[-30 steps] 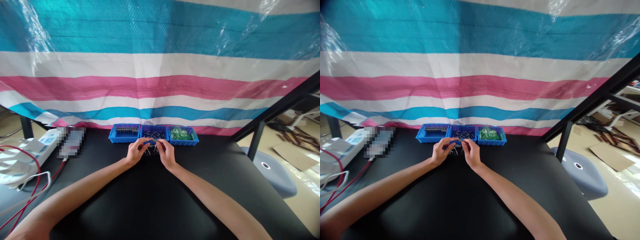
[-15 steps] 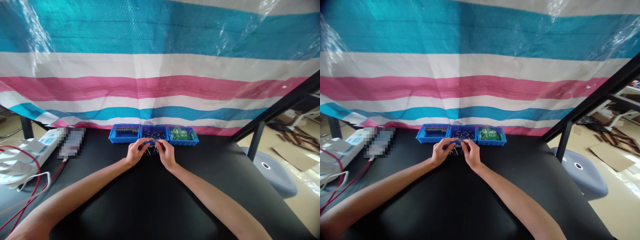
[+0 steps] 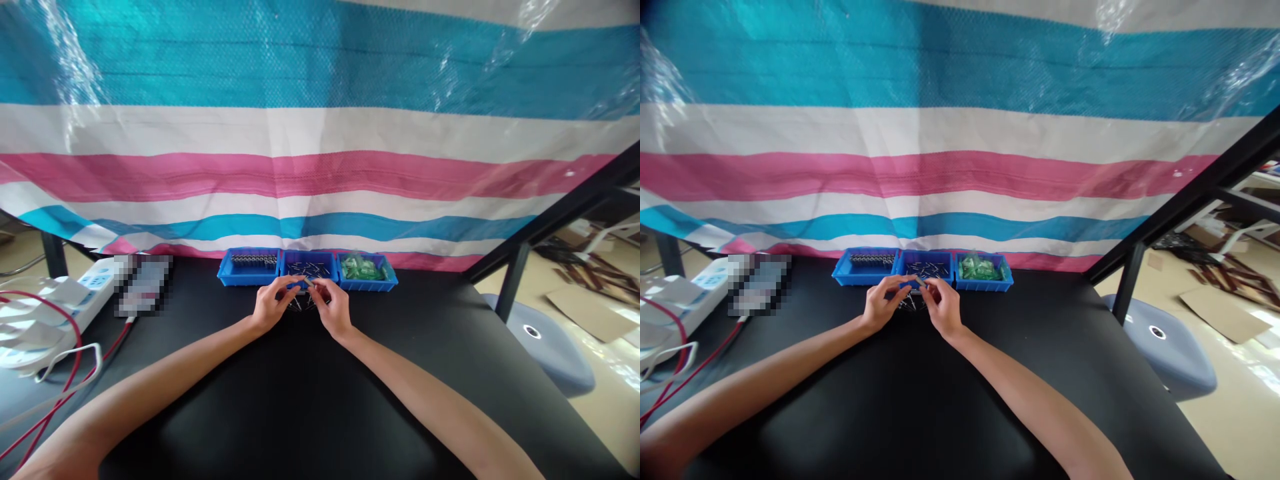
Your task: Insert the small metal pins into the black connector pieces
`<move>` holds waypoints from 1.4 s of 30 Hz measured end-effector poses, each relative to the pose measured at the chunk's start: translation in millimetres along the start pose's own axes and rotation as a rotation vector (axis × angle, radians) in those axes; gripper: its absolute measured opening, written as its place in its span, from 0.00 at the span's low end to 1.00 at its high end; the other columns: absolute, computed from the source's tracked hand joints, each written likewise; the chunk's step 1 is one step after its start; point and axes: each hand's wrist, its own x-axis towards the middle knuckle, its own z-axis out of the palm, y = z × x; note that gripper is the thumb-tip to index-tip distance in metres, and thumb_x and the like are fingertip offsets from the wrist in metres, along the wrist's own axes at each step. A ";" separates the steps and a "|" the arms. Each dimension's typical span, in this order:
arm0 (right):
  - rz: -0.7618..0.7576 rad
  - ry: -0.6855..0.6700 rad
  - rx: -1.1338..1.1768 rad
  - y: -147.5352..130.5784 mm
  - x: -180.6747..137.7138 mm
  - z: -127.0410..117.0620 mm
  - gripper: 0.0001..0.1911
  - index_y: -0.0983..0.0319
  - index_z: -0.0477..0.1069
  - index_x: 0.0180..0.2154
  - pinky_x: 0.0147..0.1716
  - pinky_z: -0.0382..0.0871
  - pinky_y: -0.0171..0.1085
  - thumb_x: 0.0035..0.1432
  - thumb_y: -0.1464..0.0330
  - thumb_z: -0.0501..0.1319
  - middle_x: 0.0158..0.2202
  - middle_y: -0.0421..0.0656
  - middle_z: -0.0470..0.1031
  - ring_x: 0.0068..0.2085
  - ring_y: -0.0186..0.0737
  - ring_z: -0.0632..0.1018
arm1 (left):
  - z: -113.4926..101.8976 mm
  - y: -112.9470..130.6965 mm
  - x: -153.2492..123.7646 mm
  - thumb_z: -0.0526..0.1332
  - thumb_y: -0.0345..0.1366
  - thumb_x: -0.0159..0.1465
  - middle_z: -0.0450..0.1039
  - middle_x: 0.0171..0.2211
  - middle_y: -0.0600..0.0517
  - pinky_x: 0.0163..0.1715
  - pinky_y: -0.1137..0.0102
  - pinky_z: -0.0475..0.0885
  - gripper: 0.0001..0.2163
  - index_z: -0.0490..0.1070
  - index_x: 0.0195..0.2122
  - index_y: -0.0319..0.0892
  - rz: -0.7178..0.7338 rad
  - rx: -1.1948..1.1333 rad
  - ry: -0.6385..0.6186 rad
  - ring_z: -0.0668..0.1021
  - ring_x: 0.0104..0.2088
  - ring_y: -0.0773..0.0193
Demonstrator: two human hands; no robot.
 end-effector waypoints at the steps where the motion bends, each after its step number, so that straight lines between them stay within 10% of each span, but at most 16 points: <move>1: 0.003 0.000 -0.002 0.1 0.0 0.1 0.09 0.61 0.72 0.40 0.28 0.67 0.34 0.61 0.63 0.59 0.28 0.40 0.71 0.26 0.34 0.71 | 0.1 -0.2 -0.1 0.60 0.34 0.64 0.78 0.44 0.47 0.28 0.75 0.74 0.09 0.70 0.45 0.41 0.000 -0.001 0.002 0.75 0.23 0.72; 42: -0.027 -0.100 -0.011 -5.6 3.5 -1.5 0.11 0.61 0.74 0.38 0.32 0.69 0.35 0.64 0.64 0.55 0.33 0.43 0.76 0.32 0.38 0.76 | -1.8 2.5 5.0 0.62 0.37 0.62 0.74 0.44 0.46 0.28 0.74 0.72 0.08 0.73 0.40 0.41 0.015 0.007 -0.060 0.71 0.24 0.73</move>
